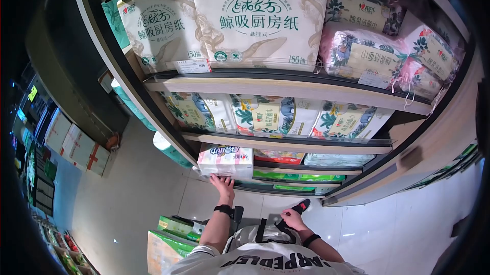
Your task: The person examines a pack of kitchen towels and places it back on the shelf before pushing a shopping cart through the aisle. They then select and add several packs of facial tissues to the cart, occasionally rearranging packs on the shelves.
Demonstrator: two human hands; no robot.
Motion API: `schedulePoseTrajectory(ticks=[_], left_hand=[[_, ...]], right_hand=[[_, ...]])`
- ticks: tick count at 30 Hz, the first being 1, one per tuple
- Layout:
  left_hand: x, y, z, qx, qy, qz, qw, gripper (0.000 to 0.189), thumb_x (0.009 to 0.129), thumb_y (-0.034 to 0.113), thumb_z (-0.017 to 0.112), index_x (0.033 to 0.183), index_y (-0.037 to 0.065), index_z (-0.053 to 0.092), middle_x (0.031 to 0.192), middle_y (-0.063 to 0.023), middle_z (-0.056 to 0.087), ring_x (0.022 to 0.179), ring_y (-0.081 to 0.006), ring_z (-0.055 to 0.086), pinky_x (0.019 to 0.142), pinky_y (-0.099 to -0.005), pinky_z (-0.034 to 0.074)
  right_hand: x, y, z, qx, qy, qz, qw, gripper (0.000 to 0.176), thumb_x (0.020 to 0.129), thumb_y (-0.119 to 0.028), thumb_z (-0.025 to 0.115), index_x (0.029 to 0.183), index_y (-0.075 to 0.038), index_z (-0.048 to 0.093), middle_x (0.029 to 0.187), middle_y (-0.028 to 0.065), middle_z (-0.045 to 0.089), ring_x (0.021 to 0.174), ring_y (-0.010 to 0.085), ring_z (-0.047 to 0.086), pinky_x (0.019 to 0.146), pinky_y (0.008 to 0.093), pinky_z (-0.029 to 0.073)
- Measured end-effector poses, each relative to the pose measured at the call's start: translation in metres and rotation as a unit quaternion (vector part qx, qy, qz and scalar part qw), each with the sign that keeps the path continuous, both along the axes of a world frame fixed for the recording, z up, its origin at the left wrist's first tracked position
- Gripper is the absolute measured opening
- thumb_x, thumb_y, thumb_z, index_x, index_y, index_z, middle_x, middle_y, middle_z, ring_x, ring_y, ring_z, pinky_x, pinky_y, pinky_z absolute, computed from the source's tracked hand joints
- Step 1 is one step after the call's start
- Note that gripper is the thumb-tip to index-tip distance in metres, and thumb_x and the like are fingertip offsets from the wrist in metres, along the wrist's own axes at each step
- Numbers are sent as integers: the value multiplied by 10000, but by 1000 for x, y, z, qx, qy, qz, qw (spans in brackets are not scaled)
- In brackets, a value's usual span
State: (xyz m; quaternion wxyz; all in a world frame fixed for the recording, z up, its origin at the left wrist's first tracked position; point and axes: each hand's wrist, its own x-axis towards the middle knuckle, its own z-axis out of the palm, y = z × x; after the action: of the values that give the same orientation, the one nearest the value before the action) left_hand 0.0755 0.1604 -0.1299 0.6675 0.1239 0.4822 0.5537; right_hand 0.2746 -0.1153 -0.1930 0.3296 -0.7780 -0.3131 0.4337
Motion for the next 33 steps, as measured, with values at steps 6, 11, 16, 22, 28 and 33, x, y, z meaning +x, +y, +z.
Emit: schedulePoseTrajectory(ticks=[6, 11, 16, 22, 28, 33], left_hand=[[19, 33, 61, -4, 45, 2, 999, 995, 796, 562, 698, 1485, 305, 28, 1538, -71, 232, 1349, -389, 329, 984, -663, 325], [9, 53, -3, -109, 6, 5, 994, 571, 889, 388, 649, 1305, 109, 375, 1216, -80, 527, 1036, -267, 551, 792, -443, 484], [8, 24, 18, 25, 128, 3, 991, 228, 966, 272, 544, 1019, 50, 552, 840, -2, 545, 722, -116, 515, 662, -240, 434], [-12, -4, 53, 190, 272, 65, 941, 161, 984, 210, 530, 949, 70, 602, 806, 36, 535, 709, -57, 456, 645, -227, 362], [-25, -79, 161, 248, 143, -112, 952, 243, 971, 268, 561, 841, 70, 611, 865, -3, 600, 747, -72, 482, 707, -244, 380], [-35, -113, 228, 307, 102, -170, 931, 274, 975, 276, 546, 852, 43, 622, 976, -64, 617, 852, -121, 579, 679, -246, 431]], right_hand=[[-7, -7, -15, 6, -4, 11, 1000, 372, 838, -361, 680, 1076, -76, 663, 939, 139, 702, 910, 288, 676, 821, 352, 523], [-7, -6, -4, 8, -6, 17, 1000, 361, 844, -328, 686, 1081, -57, 658, 904, 123, 696, 840, 244, 674, 762, 333, 523], [0, -9, -7, 39, -33, 13, 999, 340, 858, -271, 696, 1084, -21, 645, 837, 82, 686, 701, 154, 673, 635, 288, 525], [-4, -3, 9, -4, -27, 20, 999, 402, 830, -354, 685, 1116, -76, 631, 905, 155, 700, 894, 308, 675, 822, 372, 525], [-23, 24, 68, 66, -109, 95, 987, 764, 784, -355, 747, 1405, -73, 402, 1040, 195, 636, 897, 299, 666, 787, 388, 531], [-48, 72, 161, 246, -189, 68, 948, 877, 787, -441, 721, 1469, -91, 295, 1295, 255, 496, 1208, 361, 512, 974, 436, 451]])
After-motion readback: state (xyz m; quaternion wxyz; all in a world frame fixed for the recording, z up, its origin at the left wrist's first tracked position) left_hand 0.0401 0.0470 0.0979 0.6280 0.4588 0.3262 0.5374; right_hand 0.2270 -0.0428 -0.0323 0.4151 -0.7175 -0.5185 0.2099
